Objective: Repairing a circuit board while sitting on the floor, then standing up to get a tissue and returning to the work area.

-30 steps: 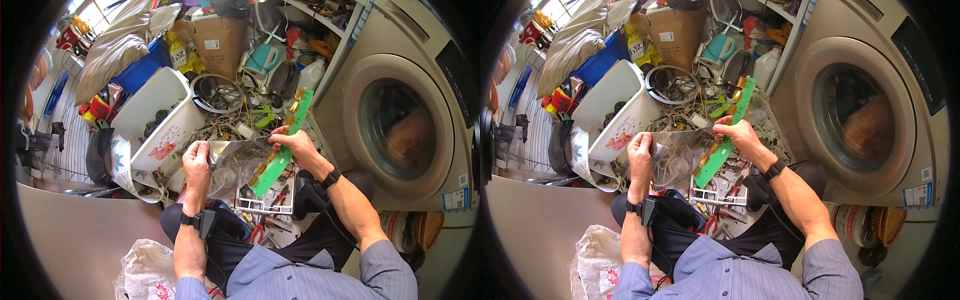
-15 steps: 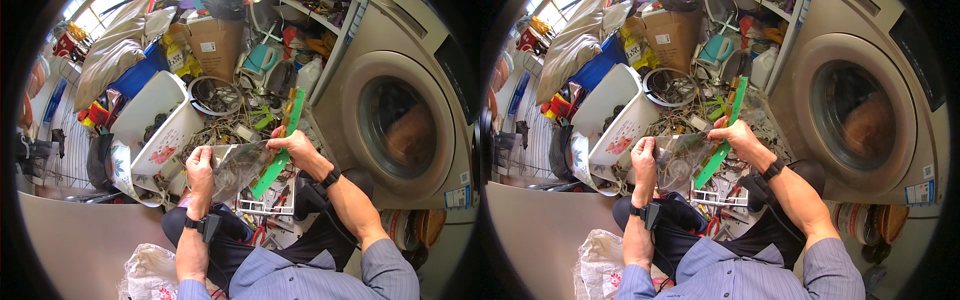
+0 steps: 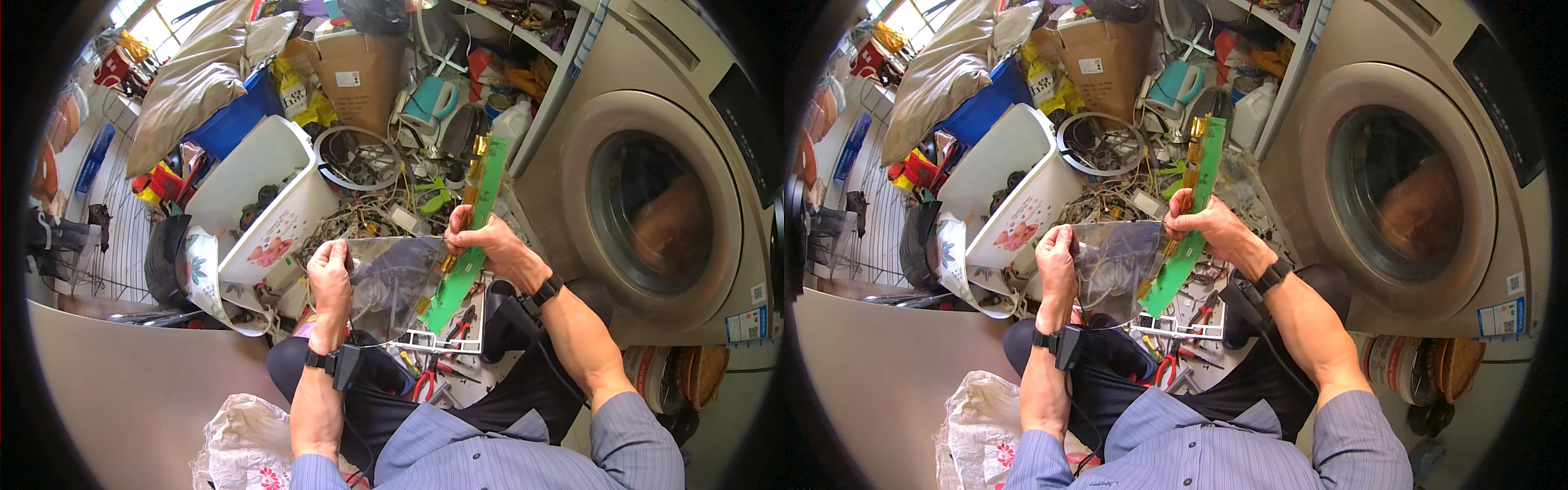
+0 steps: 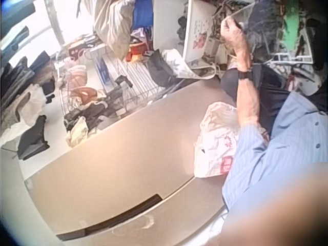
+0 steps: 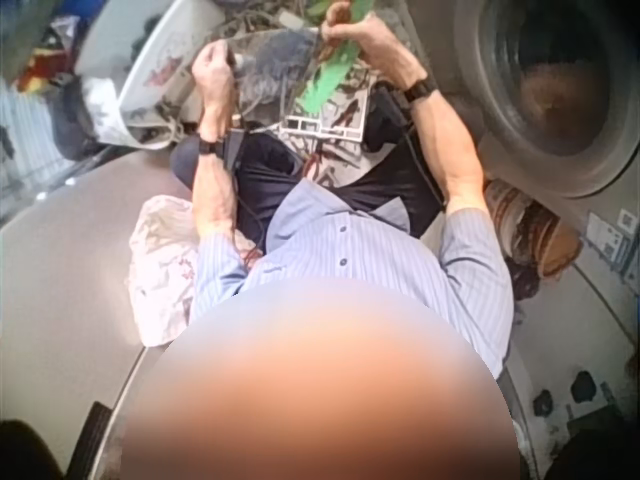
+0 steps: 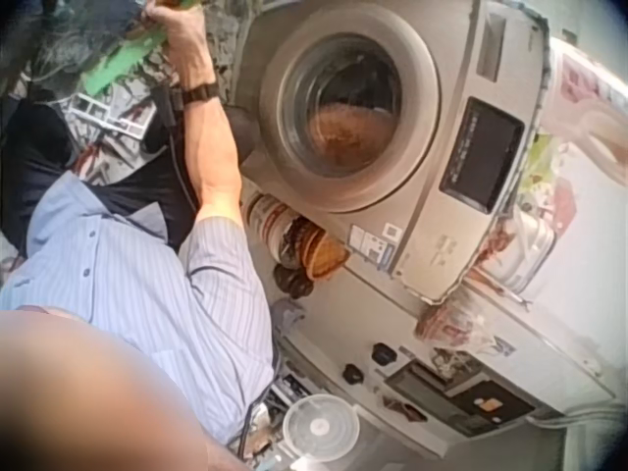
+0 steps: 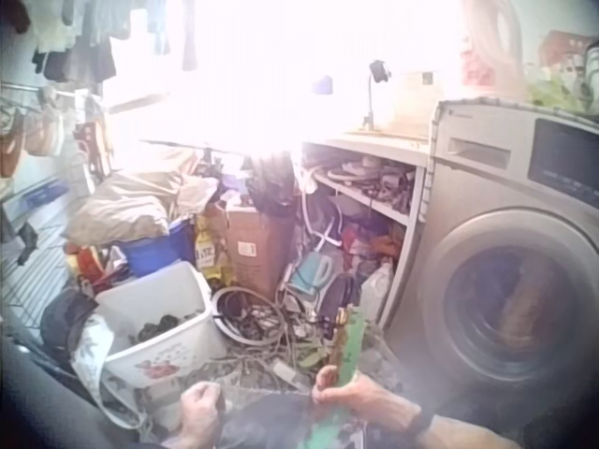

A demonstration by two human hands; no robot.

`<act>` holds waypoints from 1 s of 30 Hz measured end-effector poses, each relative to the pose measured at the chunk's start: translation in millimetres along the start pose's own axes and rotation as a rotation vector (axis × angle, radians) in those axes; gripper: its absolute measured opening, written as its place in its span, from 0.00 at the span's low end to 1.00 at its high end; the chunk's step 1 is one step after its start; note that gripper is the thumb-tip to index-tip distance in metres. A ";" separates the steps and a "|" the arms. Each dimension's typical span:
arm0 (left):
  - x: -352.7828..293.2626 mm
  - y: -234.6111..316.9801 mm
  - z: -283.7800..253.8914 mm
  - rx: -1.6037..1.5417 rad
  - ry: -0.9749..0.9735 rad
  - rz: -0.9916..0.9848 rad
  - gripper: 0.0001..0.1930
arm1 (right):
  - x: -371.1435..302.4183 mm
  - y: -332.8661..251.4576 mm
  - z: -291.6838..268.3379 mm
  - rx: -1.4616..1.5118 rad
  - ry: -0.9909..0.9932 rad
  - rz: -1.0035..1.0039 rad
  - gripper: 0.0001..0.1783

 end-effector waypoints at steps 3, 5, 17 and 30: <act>2.4 -7.1 -4.5 -0.006 -0.020 -0.063 0.09 | 0.0 -1.6 3.8 0.009 -0.019 -0.017 0.13; 3.0 -7.1 -5.6 -0.008 -0.026 -0.049 0.09 | -0.9 -1.6 6.0 0.018 -0.012 -0.022 0.13; -17.9 19.9 10.5 0.139 0.038 0.092 0.11 | -6.0 -5.0 -1.5 -0.233 0.121 0.008 0.11; -61.9 41.5 52.1 0.552 -0.068 0.374 0.09 | -7.3 -0.2 -21.0 -0.614 0.340 -0.022 0.09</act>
Point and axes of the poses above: each hand's wrist, its own x-axis towards the middle knuckle, its own z-axis out of the palm, y = z × x, the point moved 5 cm from there along x, towards the middle knuckle, and after that the axes turned 8 degrees about -z, right-handed, at the moved point
